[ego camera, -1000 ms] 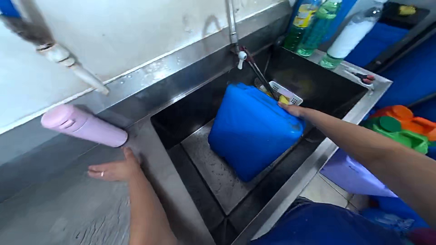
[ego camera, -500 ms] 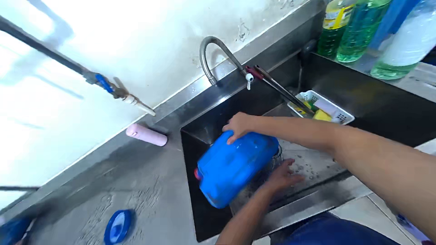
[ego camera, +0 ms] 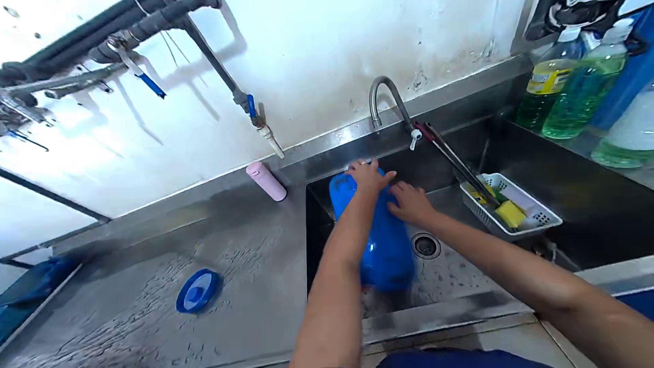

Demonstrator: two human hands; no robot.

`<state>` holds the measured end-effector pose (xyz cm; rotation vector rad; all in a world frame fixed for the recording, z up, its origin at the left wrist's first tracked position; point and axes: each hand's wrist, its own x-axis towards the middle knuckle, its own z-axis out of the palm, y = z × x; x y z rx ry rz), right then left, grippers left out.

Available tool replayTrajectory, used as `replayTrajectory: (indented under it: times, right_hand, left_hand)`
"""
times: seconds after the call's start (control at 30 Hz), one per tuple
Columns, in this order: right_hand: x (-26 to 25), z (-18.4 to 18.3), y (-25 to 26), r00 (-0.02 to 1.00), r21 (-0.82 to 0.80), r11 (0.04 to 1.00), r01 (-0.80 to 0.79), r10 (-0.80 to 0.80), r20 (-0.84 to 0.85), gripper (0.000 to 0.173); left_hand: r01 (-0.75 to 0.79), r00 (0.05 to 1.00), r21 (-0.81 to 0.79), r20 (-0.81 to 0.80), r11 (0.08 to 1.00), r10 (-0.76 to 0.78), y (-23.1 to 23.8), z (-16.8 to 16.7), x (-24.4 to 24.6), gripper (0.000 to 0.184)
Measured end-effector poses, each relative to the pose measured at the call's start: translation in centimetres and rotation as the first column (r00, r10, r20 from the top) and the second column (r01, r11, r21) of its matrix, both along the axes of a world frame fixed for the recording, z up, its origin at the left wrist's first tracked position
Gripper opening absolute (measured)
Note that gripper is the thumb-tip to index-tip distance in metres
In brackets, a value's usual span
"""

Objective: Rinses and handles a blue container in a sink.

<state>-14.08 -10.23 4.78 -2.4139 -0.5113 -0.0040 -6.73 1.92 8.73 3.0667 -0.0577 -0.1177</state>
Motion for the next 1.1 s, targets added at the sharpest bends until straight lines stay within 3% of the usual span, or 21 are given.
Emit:
replayTrajectory:
  times: [0.07,0.1,0.17,0.2,0.23,0.3,0.37,0.4,0.47,0.57,0.63,0.7,0.73,0.8,0.87,0.93,1.0,1.03,1.1]
  right_hand:
    - [1.3,1.1,-0.5,0.99,0.057,0.996,-0.075,0.067,0.121,0.04]
    - [2.2,1.0,-1.3,0.976,0.059,0.985,-0.16,0.15,0.156,0.048]
    - [3.1,-0.1,-2.8,0.941,0.006,0.942,-0.336,0.335,0.056,0.049]
    - [3.0,-0.4,-3.3,0.924,0.029,0.923,-0.384,0.384,0.006,0.047]
    - [2.6,-0.5,-3.6,0.911,0.08,0.908,-0.411,0.413,-0.003,0.043]
    - [2.7,0.2,-3.6,0.894,0.158,0.88,-0.447,0.445,0.049,0.041]
    - [5.1,-1.0,-3.4,0.926,0.145,0.915,-0.377,0.373,0.057,0.05]
    - [6.7,-2.3,-3.3,0.959,0.136,0.95,-0.282,0.283,0.01,0.055]
    - [7.8,-4.5,-2.8,0.98,0.069,0.993,-0.094,0.104,-0.17,0.069]
    - [4.4,-3.5,-1.4,0.966,-0.004,0.997,-0.079,0.075,-0.246,0.078]
    - [3.2,-1.9,-1.9,0.997,0.108,0.992,-0.069,0.073,-0.037,0.058]
    - [4.8,-0.8,-3.6,0.966,0.157,0.974,-0.165,0.128,0.224,0.042]
    - [6.2,-0.8,-4.5,0.929,0.111,0.951,-0.287,0.249,0.273,0.04]
    - [8.0,-1.6,-5.8,0.818,-0.076,0.855,-0.514,0.514,0.257,0.039]
    - [7.5,-2.0,-5.2,0.666,-0.187,0.747,-0.638,0.658,0.351,0.032]
    - [6.7,-1.5,-2.2,0.472,-0.281,0.659,-0.698,0.717,0.513,0.031]
    - [7.4,-1.1,2.1,0.394,-0.323,0.621,-0.714,0.738,0.547,0.035]
    - [8.8,-0.7,4.4,0.438,-0.309,0.633,-0.71,0.741,0.509,0.036]
    - [12.6,0.0,7.9,0.694,-0.227,0.774,-0.591,0.631,0.347,0.035]
  left_hand:
    - [0.157,0.988,0.044,-0.005,0.987,-0.157,-1.4,-2.0,0.3,0.05]
    - [0.303,0.953,-0.027,0.03,0.952,-0.303,-1.3,-3.0,-1.5,0.047]
    - [0.644,0.751,-0.103,0.275,0.758,-0.6,1.4,-5.8,-6.1,0.036]
    - [0.722,0.669,-0.102,0.358,0.685,-0.652,3.0,-6.5,-8.1,0.032]
    - [0.733,0.641,-0.107,0.44,0.672,-0.629,4.3,-6.9,-9.7,0.027]
    - [0.579,0.762,-0.177,0.464,0.796,-0.451,5.4,-5.3,-10.6,0.038]
    - [0.315,0.937,-0.2,0.218,0.928,-0.271,5.3,-2.0,-8.9,0.056]
    - [0.209,0.977,-0.181,0.087,0.961,-0.196,5.0,-0.4,-7.1,0.062]
    - [0.057,0.998,-0.075,-0.021,0.996,-0.059,3.7,0.9,-2.8,0.072]
    - [-0.016,0.998,0.0,0.062,1.0,0.016,1.7,-0.9,2.6,0.079]
    - [0.193,0.98,-0.051,0.059,0.98,-0.19,0.5,-2.7,2.8,0.061]
    - [0.515,0.857,-0.069,0.075,0.854,-0.511,0.6,-4.3,-0.2,0.049]
    - [0.652,0.757,-0.076,0.115,0.755,-0.643,1.6,-4.9,-2.5,0.046]
    - [0.812,0.565,-0.042,0.307,0.582,-0.766,5.7,-6.1,-6.7,0.033]
    - [0.842,0.499,-0.007,0.391,0.54,-0.773,10.3,-6.4,-9.0,0.033]
    - [0.798,0.536,-0.003,0.464,0.603,-0.706,13.3,-6.8,-10.8,0.033]
    - [0.591,0.732,-0.078,0.47,0.803,-0.493,16.2,-7.4,-12.4,0.041]
    - [0.406,0.853,-0.13,0.409,0.905,-0.324,18.6,-7.6,-12.9,0.048]
    - [-0.013,0.954,-0.168,0.293,0.986,0.062,25.9,-8.7,-14.0,0.055]
